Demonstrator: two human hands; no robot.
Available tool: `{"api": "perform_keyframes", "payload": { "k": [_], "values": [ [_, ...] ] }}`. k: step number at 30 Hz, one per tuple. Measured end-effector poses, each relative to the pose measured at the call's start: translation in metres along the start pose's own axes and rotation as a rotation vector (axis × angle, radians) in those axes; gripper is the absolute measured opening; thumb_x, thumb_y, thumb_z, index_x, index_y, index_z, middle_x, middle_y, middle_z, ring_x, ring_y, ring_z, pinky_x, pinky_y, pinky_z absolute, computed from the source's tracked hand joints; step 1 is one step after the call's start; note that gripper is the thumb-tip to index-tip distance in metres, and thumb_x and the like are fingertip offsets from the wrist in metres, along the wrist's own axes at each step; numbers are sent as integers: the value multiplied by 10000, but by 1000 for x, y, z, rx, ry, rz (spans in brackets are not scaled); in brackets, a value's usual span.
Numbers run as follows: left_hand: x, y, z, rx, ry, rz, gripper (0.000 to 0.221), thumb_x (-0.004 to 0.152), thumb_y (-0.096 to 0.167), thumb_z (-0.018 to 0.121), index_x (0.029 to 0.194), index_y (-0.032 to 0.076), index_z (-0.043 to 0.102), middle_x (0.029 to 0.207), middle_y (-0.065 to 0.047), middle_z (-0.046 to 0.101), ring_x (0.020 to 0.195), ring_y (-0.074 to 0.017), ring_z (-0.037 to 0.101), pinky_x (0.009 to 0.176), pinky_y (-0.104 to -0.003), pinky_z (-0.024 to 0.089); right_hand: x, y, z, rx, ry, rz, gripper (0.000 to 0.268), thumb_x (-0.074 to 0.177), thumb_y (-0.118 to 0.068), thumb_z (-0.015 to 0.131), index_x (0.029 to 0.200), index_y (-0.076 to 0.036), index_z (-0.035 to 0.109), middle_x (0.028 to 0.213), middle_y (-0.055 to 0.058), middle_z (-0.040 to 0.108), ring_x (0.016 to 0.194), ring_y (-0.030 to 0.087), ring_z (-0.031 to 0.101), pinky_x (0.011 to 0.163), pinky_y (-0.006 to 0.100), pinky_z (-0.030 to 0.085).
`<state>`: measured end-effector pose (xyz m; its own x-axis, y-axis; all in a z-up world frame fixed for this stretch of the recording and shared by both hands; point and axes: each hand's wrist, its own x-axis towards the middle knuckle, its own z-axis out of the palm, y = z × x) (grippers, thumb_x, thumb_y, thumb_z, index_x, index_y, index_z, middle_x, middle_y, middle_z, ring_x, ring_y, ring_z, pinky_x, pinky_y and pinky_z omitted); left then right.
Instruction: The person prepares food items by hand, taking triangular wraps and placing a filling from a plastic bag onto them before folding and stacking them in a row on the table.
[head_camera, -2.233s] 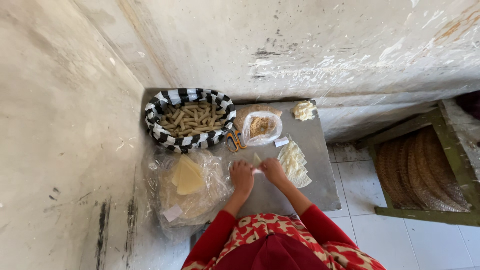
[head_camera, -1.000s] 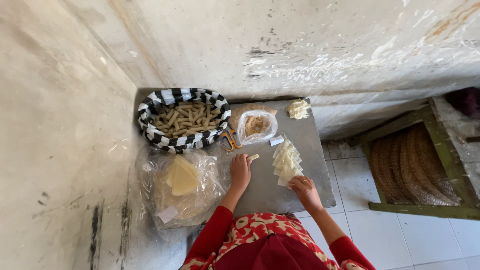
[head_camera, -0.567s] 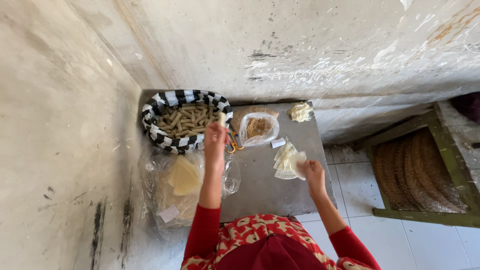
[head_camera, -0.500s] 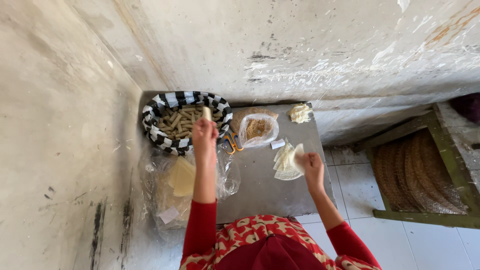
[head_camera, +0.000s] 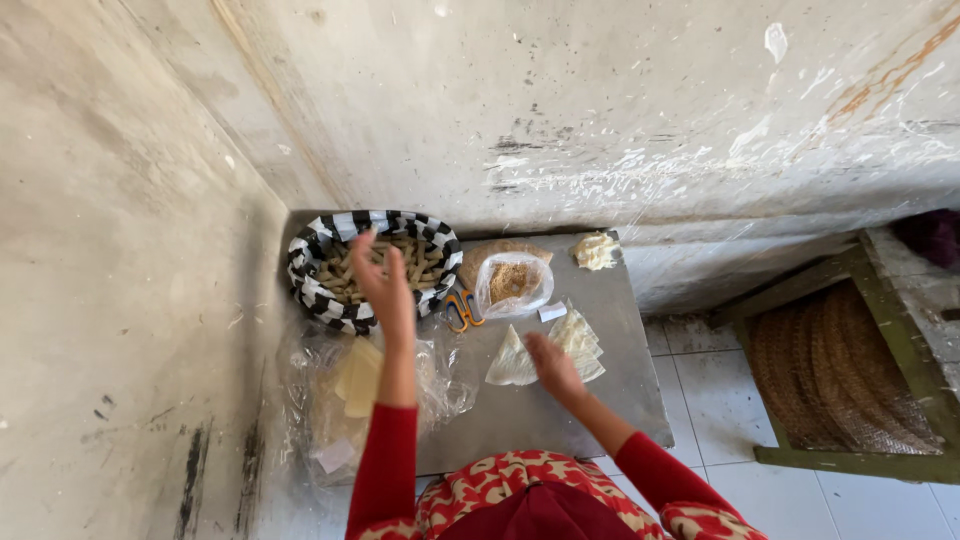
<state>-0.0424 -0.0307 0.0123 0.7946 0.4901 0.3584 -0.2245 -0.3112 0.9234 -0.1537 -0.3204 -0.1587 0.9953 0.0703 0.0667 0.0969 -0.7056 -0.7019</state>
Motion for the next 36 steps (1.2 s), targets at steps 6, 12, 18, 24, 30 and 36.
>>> {"api": "perform_keyframes", "payload": {
  "k": [6,12,18,24,30,36],
  "values": [
    [-155,16,24,-66,-528,25,288,1028,252,601,1240,58,627,1136,-124,702,1015,-234,705,882,-358,579,61,15,-24,-201,156,13,419,802,-290,798,1053,-15,604,1087,251,592,929,461,646,742,527,540],
    [-218,-41,2,83,-820,-128,244,937,168,662,1156,64,683,1112,-123,725,924,-276,708,824,-387,553,79,40,-39,-833,-112,-116,81,946,-102,620,959,-28,649,1095,175,680,988,331,728,784,411,621],
    [-226,-81,1,241,-768,-186,261,943,189,656,1174,68,634,1098,-119,696,948,-291,699,845,-413,541,99,4,-76,272,80,106,251,945,-73,636,1185,-6,665,937,142,761,804,210,767,682,302,618],
    [-226,-91,9,438,-583,-11,391,865,158,738,1186,25,557,1151,-182,618,1070,-376,585,912,-464,474,134,3,-27,268,262,75,150,924,10,657,1051,31,733,947,155,759,785,183,769,691,308,580],
    [-227,-96,10,461,-584,49,405,832,149,762,1157,30,552,1122,-185,613,1036,-396,582,886,-485,470,149,7,14,451,185,230,137,921,36,645,1036,41,720,857,144,761,735,173,770,647,297,577],
    [-224,-96,9,458,-606,15,364,837,147,752,1132,55,561,1095,-184,615,1011,-398,580,874,-489,473,159,14,9,622,177,306,146,933,60,588,1035,63,693,882,151,734,704,188,774,620,296,628]
  ]
}}
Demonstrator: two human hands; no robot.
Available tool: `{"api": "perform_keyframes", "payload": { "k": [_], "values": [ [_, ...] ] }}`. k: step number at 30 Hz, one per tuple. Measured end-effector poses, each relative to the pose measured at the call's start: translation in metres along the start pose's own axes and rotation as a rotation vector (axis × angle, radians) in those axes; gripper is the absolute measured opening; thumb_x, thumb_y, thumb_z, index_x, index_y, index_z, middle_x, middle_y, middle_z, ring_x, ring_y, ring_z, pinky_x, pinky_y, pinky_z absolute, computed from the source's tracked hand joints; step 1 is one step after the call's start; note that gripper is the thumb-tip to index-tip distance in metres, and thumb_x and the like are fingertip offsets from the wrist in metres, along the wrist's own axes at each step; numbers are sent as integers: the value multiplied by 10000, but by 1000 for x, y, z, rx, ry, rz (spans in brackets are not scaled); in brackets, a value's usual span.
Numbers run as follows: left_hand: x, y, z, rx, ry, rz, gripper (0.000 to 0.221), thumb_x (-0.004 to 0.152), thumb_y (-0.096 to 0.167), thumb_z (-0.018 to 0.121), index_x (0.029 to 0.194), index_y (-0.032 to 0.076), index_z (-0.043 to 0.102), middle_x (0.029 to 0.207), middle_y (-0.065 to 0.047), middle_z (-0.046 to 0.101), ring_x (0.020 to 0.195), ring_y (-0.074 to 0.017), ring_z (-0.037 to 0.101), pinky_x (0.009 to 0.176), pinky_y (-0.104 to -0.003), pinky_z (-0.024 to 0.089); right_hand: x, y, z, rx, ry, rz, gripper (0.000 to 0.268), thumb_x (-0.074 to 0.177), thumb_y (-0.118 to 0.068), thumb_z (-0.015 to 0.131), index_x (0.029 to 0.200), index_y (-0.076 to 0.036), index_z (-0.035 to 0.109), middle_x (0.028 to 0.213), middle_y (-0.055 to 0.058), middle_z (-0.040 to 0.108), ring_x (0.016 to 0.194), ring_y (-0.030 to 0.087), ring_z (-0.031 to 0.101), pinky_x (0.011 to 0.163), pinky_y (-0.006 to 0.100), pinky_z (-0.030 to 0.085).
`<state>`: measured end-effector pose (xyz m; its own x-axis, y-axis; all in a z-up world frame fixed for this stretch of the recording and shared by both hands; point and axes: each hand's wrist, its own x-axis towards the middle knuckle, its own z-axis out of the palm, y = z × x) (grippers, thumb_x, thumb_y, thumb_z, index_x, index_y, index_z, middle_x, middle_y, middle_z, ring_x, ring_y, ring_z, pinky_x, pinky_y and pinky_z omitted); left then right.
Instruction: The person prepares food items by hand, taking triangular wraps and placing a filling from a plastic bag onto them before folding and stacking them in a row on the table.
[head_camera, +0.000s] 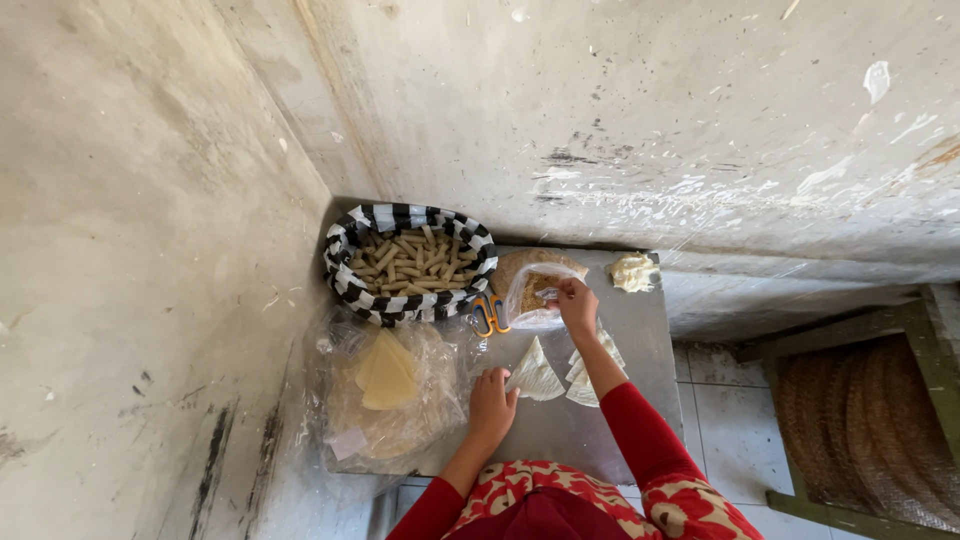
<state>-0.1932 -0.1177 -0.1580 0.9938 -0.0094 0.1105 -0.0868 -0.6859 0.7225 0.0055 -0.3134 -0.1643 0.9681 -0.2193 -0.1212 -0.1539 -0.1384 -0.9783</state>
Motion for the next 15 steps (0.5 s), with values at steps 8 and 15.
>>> {"api": "perform_keyframes", "payload": {
  "k": [8,15],
  "values": [
    [3,-1,-1,-31,-30,-36,323,868,158,731,1128,56,569,1104,-168,620,1020,-387,583,876,-483,472,1,-1,-13,-173,-145,18,136,916,22,676,1035,45,737,886,137,768,753,180,774,660,290,626],
    [3,-6,1,-57,-27,-20,319,865,151,734,1126,62,574,1104,-164,621,1033,-387,580,882,-479,471,-4,-2,1,128,-152,192,139,872,95,682,1008,113,701,925,172,736,809,229,761,713,303,650]
  ]
}}
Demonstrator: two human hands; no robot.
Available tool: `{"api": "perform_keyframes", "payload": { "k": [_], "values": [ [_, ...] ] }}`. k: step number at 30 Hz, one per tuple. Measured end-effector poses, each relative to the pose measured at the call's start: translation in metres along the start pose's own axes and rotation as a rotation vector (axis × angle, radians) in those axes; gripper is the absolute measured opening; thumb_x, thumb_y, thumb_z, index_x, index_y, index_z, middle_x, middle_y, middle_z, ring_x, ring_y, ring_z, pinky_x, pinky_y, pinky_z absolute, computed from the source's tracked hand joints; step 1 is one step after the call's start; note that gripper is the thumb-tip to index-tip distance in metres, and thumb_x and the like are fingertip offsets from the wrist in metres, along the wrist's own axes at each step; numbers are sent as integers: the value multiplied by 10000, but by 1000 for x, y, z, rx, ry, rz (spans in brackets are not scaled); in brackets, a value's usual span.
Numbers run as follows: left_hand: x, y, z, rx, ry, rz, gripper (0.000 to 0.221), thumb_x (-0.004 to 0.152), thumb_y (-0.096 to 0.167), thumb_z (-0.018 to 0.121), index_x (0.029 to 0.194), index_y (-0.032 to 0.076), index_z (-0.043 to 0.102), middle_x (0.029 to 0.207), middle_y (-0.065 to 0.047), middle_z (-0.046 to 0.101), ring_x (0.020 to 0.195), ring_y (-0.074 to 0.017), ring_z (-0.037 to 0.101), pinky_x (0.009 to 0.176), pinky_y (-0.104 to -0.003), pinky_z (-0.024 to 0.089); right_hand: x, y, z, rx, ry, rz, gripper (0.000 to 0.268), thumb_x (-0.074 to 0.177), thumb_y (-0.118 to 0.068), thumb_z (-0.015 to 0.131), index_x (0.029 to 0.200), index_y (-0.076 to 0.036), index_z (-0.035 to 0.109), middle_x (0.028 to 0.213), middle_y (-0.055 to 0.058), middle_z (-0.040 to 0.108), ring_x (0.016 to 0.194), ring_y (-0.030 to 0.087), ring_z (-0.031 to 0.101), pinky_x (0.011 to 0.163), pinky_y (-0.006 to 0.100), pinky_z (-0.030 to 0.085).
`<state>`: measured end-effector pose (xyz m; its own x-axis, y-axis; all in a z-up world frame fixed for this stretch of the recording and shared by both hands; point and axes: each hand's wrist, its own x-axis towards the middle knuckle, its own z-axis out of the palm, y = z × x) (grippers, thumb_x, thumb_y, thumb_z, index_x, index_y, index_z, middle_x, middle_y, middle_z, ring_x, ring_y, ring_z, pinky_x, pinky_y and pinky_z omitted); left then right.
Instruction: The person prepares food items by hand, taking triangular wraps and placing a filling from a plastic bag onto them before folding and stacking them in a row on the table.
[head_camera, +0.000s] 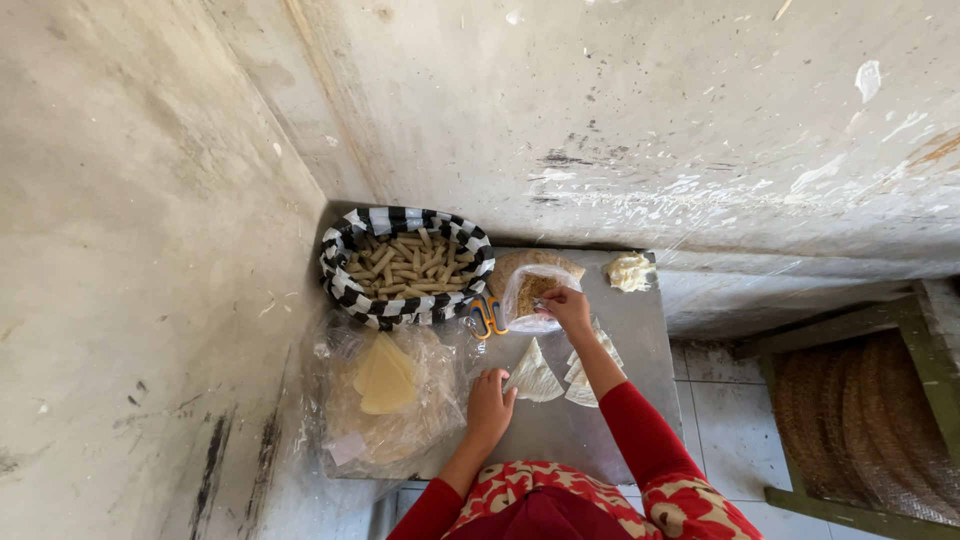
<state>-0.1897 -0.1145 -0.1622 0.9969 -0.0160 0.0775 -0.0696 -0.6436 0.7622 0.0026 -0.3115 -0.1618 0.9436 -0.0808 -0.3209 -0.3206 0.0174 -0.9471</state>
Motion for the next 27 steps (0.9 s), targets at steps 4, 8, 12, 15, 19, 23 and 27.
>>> {"api": "perform_keyframes", "payload": {
  "k": [4,8,12,15,19,23,27],
  "values": [
    [1,-4,3,-20,8,0,316,862,143,735,1123,67,575,1106,-161,620,1034,-382,583,886,-473,472,-1,-2,2,262,-5,52,157,887,118,658,1043,132,643,953,177,705,844,264,759,777,303,663],
    [1,-3,3,-20,-19,-29,312,867,141,729,1128,75,571,1085,-146,620,1018,-362,590,887,-466,473,-4,-4,0,301,-1,66,171,910,99,646,1078,126,633,995,178,701,896,265,747,808,302,659],
    [-1,1,0,18,57,58,349,821,130,762,1090,49,554,1076,-160,610,1012,-378,577,873,-475,470,-6,-6,1,324,11,77,183,929,74,645,1105,122,631,1040,180,697,932,266,732,823,307,655],
    [0,5,-2,70,61,87,357,795,119,764,1073,52,550,1063,-157,604,1001,-374,575,862,-474,471,-8,-6,-1,366,9,83,191,933,66,639,1117,116,620,1056,170,691,942,272,746,835,301,653],
    [1,9,-4,84,17,45,289,820,123,751,1031,65,562,1041,-141,606,994,-360,582,859,-465,476,-13,-2,-9,376,23,83,197,940,58,633,1129,110,615,1068,173,693,958,266,747,853,301,643],
    [2,10,-5,90,21,56,253,829,129,744,1008,69,575,1029,-135,608,983,-356,585,853,-468,475,-35,13,-21,371,-14,53,194,943,51,633,1129,103,613,1064,164,691,955,253,736,875,311,647],
    [1,13,-6,92,15,48,232,834,133,744,987,75,580,1022,-132,612,978,-353,584,848,-469,468,-73,38,-37,257,-38,113,202,955,16,629,1142,90,616,1076,144,708,962,198,726,877,304,643]
  ]
}}
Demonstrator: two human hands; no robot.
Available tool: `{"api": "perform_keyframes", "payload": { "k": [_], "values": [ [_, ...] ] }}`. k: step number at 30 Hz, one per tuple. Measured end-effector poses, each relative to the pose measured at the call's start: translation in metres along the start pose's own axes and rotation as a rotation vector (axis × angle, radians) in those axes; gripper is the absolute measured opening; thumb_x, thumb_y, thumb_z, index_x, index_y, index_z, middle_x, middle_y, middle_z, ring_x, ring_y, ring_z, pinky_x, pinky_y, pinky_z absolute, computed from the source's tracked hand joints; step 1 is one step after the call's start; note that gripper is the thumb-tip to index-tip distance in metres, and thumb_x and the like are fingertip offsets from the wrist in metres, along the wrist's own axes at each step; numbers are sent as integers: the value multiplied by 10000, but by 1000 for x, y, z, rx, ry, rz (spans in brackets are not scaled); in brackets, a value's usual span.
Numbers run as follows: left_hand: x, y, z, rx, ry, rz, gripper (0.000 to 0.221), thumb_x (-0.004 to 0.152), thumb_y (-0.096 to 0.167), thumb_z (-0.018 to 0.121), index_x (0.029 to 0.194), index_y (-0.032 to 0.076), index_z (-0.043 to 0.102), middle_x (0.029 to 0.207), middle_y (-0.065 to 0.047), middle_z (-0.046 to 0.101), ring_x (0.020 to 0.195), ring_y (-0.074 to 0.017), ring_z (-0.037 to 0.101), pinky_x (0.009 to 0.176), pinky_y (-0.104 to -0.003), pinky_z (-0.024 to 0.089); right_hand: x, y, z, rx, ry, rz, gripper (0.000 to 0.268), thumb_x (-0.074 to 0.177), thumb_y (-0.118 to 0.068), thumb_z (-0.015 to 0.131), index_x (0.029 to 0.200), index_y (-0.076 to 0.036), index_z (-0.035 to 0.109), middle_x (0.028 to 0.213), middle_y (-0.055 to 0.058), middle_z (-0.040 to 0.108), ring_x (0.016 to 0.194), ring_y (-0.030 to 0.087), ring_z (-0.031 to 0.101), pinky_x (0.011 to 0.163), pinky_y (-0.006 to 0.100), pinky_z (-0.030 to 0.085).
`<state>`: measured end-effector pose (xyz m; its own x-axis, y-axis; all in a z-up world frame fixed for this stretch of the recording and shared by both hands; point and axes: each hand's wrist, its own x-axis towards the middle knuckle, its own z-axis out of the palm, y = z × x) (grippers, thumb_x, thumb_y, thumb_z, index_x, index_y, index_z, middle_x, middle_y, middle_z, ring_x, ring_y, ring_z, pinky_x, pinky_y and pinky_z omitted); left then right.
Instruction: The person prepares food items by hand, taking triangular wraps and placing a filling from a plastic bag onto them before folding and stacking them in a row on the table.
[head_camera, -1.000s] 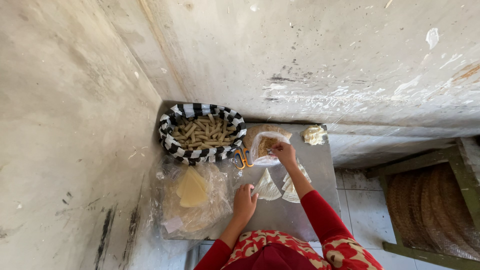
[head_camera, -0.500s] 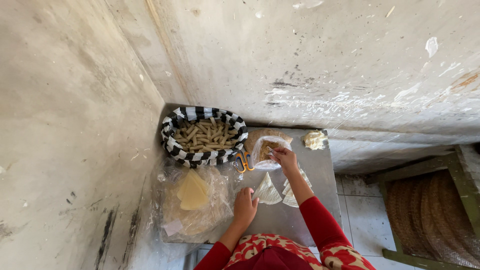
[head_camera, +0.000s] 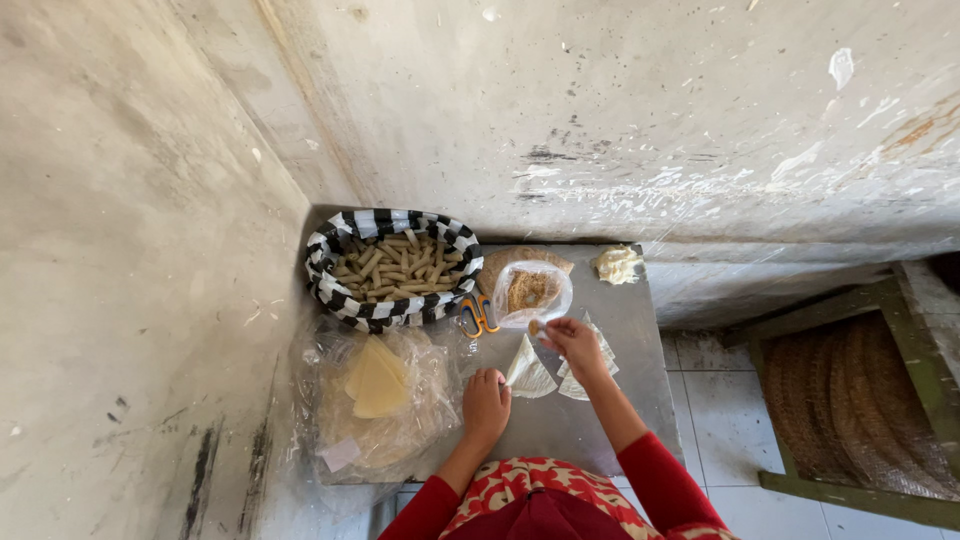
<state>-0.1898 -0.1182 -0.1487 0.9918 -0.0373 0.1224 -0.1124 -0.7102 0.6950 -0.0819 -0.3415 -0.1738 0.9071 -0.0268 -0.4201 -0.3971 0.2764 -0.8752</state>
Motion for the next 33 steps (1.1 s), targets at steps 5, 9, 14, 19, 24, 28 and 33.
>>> {"api": "perform_keyframes", "payload": {
  "k": [5,9,14,19,24,28,33],
  "values": [
    [0,8,4,-130,31,-98,280,884,187,736,1064,62,562,966,-135,651,916,-354,625,802,-472,488,-42,32,-12,-102,-20,29,207,934,14,649,1128,87,638,1034,152,718,921,200,733,835,311,647],
    [-3,8,7,-224,43,-126,378,902,198,718,1192,48,528,953,-145,680,897,-361,669,779,-474,509,-65,28,-2,-326,-58,-112,160,945,5,650,1085,77,678,1004,134,737,912,174,744,803,321,667],
    [0,2,9,-128,-33,-96,409,908,194,703,1236,51,504,934,-145,687,892,-356,674,793,-476,507,-111,-4,28,-972,-102,-510,179,956,-12,631,1127,-30,685,1019,127,766,894,267,762,783,354,617],
    [5,-8,19,-69,-16,2,373,907,142,680,1219,50,499,914,-137,705,911,-363,674,822,-500,493,-124,-21,31,-1236,-243,-871,343,830,68,592,1156,-14,656,1167,175,726,945,355,731,771,388,605],
    [5,-17,25,-21,11,69,369,909,101,657,1233,54,487,891,-127,700,886,-362,665,827,-511,481,-113,-16,15,-1169,-191,-881,274,900,57,622,1159,-9,682,1185,176,733,965,314,738,792,357,624],
    [0,-20,24,-39,10,73,360,904,98,662,1220,59,493,880,-138,685,889,-371,652,823,-514,475,-81,-12,-1,-670,91,-585,256,938,66,603,1162,22,718,1088,133,755,936,200,742,827,324,635],
    [-8,-26,19,-78,-19,102,355,898,91,654,1214,57,494,866,-125,687,901,-362,652,844,-512,465,-49,2,-5,-321,94,-321,178,997,-41,628,1133,28,721,1071,92,739,934,122,737,796,300,626]
  ]
}}
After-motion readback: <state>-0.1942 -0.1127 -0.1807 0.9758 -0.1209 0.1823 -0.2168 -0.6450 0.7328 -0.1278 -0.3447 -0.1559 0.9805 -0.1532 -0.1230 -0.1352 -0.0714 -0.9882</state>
